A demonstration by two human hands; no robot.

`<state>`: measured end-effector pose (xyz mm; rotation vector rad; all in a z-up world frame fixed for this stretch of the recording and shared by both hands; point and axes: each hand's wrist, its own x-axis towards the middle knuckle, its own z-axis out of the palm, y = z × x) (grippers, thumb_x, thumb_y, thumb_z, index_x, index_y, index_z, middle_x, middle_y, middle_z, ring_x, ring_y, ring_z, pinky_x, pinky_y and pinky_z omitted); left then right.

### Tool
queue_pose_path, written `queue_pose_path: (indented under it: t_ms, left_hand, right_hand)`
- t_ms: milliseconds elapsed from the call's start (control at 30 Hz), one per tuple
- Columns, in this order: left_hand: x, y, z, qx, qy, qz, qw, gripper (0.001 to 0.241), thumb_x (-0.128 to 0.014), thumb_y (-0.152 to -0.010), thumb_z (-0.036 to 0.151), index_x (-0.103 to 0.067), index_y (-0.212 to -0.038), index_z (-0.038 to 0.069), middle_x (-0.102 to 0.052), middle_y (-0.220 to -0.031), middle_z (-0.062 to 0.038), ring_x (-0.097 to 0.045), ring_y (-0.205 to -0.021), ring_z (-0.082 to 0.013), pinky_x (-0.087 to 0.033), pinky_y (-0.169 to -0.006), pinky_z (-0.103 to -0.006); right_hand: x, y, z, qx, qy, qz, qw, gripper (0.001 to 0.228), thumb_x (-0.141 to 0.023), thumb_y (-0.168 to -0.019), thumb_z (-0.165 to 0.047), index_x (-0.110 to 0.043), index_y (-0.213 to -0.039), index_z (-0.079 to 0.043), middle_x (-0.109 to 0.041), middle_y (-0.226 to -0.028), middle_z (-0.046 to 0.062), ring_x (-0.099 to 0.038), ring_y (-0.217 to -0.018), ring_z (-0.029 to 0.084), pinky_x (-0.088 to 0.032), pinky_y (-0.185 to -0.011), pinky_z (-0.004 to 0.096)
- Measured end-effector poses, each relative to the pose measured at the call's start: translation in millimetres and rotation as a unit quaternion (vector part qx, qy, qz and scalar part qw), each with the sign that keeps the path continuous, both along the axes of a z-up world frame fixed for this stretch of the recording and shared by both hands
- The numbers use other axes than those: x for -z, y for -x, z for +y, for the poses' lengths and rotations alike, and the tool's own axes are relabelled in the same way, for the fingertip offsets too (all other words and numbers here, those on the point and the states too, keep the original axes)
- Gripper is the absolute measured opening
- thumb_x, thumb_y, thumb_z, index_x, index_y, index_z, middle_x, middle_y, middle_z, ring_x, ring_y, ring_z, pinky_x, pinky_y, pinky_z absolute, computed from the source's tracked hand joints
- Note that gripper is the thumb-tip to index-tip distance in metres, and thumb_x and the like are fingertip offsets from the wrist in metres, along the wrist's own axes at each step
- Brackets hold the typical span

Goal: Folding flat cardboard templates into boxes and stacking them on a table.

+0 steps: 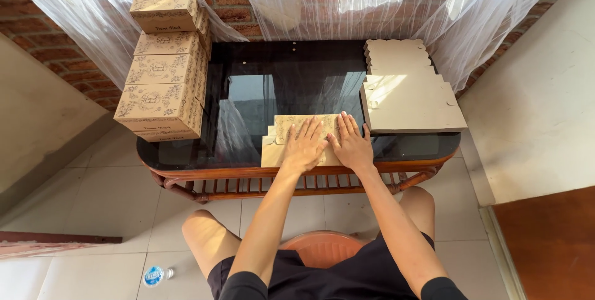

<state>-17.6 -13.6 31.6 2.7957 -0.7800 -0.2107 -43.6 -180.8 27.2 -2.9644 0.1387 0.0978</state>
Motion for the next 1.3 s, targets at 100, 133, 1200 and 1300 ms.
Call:
queue_pose_path:
  t_ms: [100,133,1200,1300]
  left_hand:
    - [-29.4,1.6,14.8,-0.032,-0.003,0.032,0.999,0.065,-0.026,-0.108,0.045,-0.022,-0.161,0.008,-0.020,-0.169,-0.015,-0.019,-0.157,-0.0282,-0.013,-0.123,-0.0623]
    - [-24.3,-3.6,22.9,-0.027,-0.003,0.027,0.999,0.065,-0.026,-0.108,0.045,-0.022,-0.161,0.008,-0.020,-0.169,-0.015,-0.019,-0.157,-0.0282,-0.013,-0.123,-0.0623]
    - [62.0,25.1,96.1,-0.254,0.200,-0.249,0.913,0.036,-0.077,-0.085,0.042,-0.063,-0.108,0.018,-0.048,-0.136,0.000,-0.057,-0.129,-0.0205,-0.040,-0.112,-0.0410]
    - [78.6,22.5,102.3,-0.227,0.183,-0.292,0.911,0.025,-0.074,-0.089,0.040,-0.069,-0.105,0.022,-0.056,-0.122,0.006,-0.059,-0.124,-0.0150,-0.041,-0.109,-0.0390]
  right_hand:
    - [-0.7,-1.0,-2.3,-0.008,0.008,0.003,1.000,0.072,-0.018,-0.106,-0.064,-0.018,-0.164,-0.022,-0.015,-0.172,-0.002,-0.013,-0.157,0.014,-0.008,-0.127,0.050]
    - [-2.6,-1.2,-2.4,-0.003,0.007,-0.002,1.000,0.072,-0.018,-0.106,-0.064,-0.018,-0.164,-0.022,-0.015,-0.172,-0.002,-0.013,-0.157,0.014,-0.008,-0.127,0.050]
    - [-5.4,4.8,-4.8,-0.030,-0.031,-0.063,0.997,0.081,-0.044,-0.094,-0.075,-0.038,-0.158,-0.025,-0.031,-0.167,0.004,-0.025,-0.156,0.018,-0.016,-0.125,0.051]
    - [-5.7,4.9,-3.9,-0.030,-0.028,-0.067,0.997,0.081,-0.045,-0.093,-0.074,-0.038,-0.157,-0.025,-0.032,-0.167,0.005,-0.025,-0.155,0.018,-0.017,-0.125,0.052]
